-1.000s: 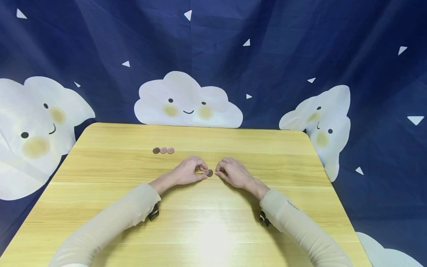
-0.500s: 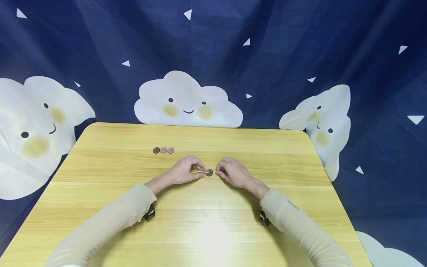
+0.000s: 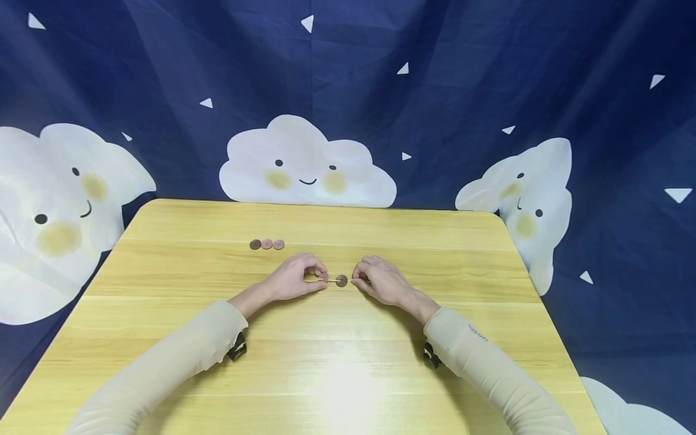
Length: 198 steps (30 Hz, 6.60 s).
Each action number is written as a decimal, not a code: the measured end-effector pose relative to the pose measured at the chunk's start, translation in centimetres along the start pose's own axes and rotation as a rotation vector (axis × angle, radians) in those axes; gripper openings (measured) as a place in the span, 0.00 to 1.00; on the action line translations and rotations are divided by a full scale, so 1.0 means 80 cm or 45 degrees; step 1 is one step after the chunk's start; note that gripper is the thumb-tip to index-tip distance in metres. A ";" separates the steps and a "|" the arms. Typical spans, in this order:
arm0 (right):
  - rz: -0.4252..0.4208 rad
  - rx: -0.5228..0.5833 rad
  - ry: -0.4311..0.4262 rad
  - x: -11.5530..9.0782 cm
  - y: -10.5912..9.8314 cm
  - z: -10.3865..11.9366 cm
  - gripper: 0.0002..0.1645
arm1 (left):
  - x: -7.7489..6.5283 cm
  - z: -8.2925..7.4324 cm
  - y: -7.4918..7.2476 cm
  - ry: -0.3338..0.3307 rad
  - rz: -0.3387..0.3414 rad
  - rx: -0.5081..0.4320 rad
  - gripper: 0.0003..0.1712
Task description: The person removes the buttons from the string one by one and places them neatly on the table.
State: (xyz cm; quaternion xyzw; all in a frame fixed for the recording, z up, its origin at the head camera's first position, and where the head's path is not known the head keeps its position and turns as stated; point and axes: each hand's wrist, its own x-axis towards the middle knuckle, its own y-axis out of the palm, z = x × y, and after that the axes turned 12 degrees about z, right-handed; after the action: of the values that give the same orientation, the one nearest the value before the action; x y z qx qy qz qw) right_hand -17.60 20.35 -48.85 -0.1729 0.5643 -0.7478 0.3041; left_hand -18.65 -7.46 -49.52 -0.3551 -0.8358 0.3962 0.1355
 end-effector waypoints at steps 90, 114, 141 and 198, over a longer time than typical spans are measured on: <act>0.006 0.025 -0.021 -0.001 -0.001 0.001 0.04 | -0.095 0.054 -0.042 -0.107 -0.247 0.013 0.12; 0.023 0.001 -0.022 0.000 -0.004 0.002 0.05 | -0.106 0.067 -0.044 -0.123 -0.277 0.032 0.13; 0.002 0.004 -0.028 -0.001 -0.001 0.002 0.05 | -0.131 0.108 -0.094 -0.309 -0.342 0.035 0.12; -0.018 0.009 -0.040 0.000 0.002 0.005 0.05 | -0.110 0.142 -0.116 -0.503 -0.283 -0.005 0.19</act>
State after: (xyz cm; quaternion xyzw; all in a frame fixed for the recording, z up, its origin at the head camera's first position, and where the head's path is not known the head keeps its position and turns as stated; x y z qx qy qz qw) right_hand -17.33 20.02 -48.87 -0.1876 0.5556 -0.7491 0.3083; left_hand -22.67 -24.09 -49.33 -0.1766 -0.8809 0.4389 0.0114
